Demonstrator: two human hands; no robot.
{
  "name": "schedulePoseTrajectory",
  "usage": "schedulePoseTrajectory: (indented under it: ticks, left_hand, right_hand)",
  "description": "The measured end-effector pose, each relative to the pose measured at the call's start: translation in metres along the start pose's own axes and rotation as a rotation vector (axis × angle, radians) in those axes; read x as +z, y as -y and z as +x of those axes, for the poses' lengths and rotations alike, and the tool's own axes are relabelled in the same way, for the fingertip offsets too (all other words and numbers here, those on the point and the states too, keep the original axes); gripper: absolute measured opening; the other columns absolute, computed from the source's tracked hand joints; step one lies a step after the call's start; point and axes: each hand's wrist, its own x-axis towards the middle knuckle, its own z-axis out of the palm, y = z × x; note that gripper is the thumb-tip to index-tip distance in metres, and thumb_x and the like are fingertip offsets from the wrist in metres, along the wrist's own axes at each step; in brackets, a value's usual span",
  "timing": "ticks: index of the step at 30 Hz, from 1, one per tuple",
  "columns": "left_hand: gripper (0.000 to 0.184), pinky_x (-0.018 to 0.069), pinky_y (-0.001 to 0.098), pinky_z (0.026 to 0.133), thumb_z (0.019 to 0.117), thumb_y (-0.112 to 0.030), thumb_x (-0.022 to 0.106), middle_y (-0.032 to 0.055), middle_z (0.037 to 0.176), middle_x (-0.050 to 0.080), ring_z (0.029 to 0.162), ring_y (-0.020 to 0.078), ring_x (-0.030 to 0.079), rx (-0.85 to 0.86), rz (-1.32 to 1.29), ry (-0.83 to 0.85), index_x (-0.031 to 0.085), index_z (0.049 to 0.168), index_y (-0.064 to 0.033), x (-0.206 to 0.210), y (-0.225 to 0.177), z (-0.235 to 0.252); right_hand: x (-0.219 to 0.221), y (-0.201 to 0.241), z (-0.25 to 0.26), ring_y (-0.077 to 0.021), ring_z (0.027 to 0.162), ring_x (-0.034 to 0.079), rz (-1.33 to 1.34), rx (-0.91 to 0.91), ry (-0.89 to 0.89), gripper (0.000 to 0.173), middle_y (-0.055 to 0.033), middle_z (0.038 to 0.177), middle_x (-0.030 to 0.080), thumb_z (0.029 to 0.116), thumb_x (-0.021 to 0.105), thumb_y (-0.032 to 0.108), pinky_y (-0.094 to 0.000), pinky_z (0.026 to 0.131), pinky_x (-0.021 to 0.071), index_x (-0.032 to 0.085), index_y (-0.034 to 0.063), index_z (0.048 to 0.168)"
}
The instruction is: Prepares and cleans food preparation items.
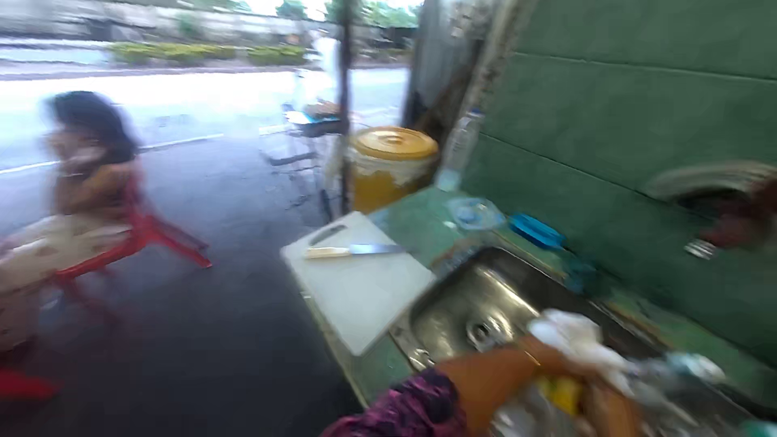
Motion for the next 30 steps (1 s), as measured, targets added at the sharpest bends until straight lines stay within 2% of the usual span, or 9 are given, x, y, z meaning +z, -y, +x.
schedulePoseTrajectory:
  ticks: [2, 4, 7, 11, 16, 19, 23, 26, 30]
  left_hand:
    - [0.044, 0.0346, 0.0589, 0.115, 0.1101, -0.024, 0.046, 0.0301, 0.142, 0.056, 0.137, 0.045, 0.05, -0.011, -0.01, 0.01, 0.058, 0.136, 0.0091, -0.003, 0.028, 0.024]
    - [0.041, 0.0403, 0.0536, 0.111, 0.106, -0.026, 0.055, 0.0283, 0.132, 0.063, 0.128, 0.0398, 0.057, 0.041, -0.097, -0.118, 0.063, 0.129, 0.0073, 0.0, 0.049, 0.04]
    - [0.042, 0.0459, 0.0484, 0.107, 0.0984, -0.026, 0.068, 0.0249, 0.123, 0.066, 0.119, 0.0339, 0.062, 0.098, -0.182, -0.175, 0.064, 0.126, 0.0053, 0.008, 0.068, 0.052]
    - [0.044, 0.046, 0.0532, 0.107, 0.0967, -0.026, 0.071, 0.0243, 0.127, 0.064, 0.122, 0.0356, 0.06, 0.007, -0.182, -0.173, 0.062, 0.13, 0.0014, 0.007, 0.084, 0.057]
    - [0.055, 0.0507, 0.0511, 0.101, 0.0958, -0.043, 0.07, 0.02, 0.125, 0.065, 0.116, 0.031, 0.064, -0.137, -0.326, -0.19, 0.059, 0.133, -0.0039, 0.006, 0.104, 0.066]
    - [0.047, 0.0449, 0.0506, 0.11, 0.1017, -0.038, 0.063, 0.0201, 0.133, 0.062, 0.127, 0.031, 0.058, -0.144, -0.421, -0.324, 0.06, 0.135, -0.0047, -0.008, 0.107, 0.057]
    - [0.036, 0.0553, 0.0431, 0.092, 0.0985, -0.017, 0.067, 0.0174, 0.121, 0.065, 0.109, 0.0249, 0.064, -0.114, -0.868, -0.48, 0.059, 0.129, -0.0013, -0.014, 0.137, 0.053]
    - [0.041, 0.0573, 0.0414, 0.09, 0.1022, -0.019, 0.062, 0.0175, 0.125, 0.064, 0.109, 0.0239, 0.065, -0.11, -0.874, -0.465, 0.053, 0.138, -0.0015, -0.023, 0.147, 0.042]
    - [0.046, 0.0474, 0.046, 0.108, 0.1075, -0.028, 0.052, 0.0191, 0.141, 0.057, 0.128, 0.0268, 0.057, -0.062, -0.668, -0.437, 0.049, 0.146, -0.0033, -0.037, 0.146, 0.047]
  right_hand:
    - [0.007, -0.027, 0.023, -0.008, 0.077, 0.064, -0.01, -0.131, 0.001, 0.031, -0.009, 0.092, 0.067, 0.1054, 0.051, 0.016, -0.0281, 0.072, 0.057, 0.06, -0.0111, 0.118]
    - [0.018, -0.029, 0.036, -0.0121, 0.08, 0.065, -0.038, 0.011, 0.072, 0.034, -0.012, 0.098, 0.066, 0.11, 0.044, 0.019, -0.0307, 0.074, 0.0573, 0.058, -0.0072, 0.125]
    - [0.02, -0.016, 0.049, -0.0275, 0.111, 0.062, -0.154, 0.252, 0.188, 0.037, -0.024, 0.127, 0.061, 0.1117, 0.041, 0.017, -0.0434, 0.097, 0.0511, 0.053, -0.0063, 0.138]
    - [0.028, -0.023, 0.06, -0.0232, 0.096, 0.064, 0.087, 0.273, 0.124, 0.04, -0.0166, 0.112, 0.066, 0.1106, 0.045, 0.033, -0.0425, 0.084, 0.0545, 0.055, 0.0034, 0.136]
    - [0.028, -0.044, 0.069, -0.029, 0.119, 0.061, -0.322, 0.182, 0.277, 0.039, -0.0232, 0.131, 0.062, 0.1087, 0.051, 0.023, -0.0459, 0.104, 0.0491, 0.055, -0.0032, 0.138]
    - [0.031, -0.01, 0.093, -0.0377, 0.12, 0.061, -0.341, 0.203, 0.115, 0.05, -0.0282, 0.131, 0.06, 0.1081, 0.052, 0.034, -0.054, 0.102, 0.0489, 0.052, -0.003, 0.141]
    - [0.057, 0.063, 0.119, -0.0308, 0.109, 0.06, 0.039, 0.26, 0.023, 0.049, -0.0204, 0.125, 0.061, 0.1005, 0.064, 0.026, -0.0517, 0.091, 0.0511, 0.05, 0.0048, 0.142]
    - [0.108, 0.095, 0.151, -0.0271, 0.095, 0.063, 0.184, 0.205, 0.061, 0.045, -0.017, 0.111, 0.063, 0.0983, 0.065, 0.024, -0.0479, 0.081, 0.0543, 0.052, 0.0037, 0.137]
    - [0.148, 0.144, 0.186, -0.0436, 0.134, 0.049, -0.02, -0.007, 0.003, 0.075, -0.0303, 0.146, 0.048, 0.0971, 0.07, 0.038, -0.0609, 0.107, 0.0442, 0.038, -0.002, 0.152]
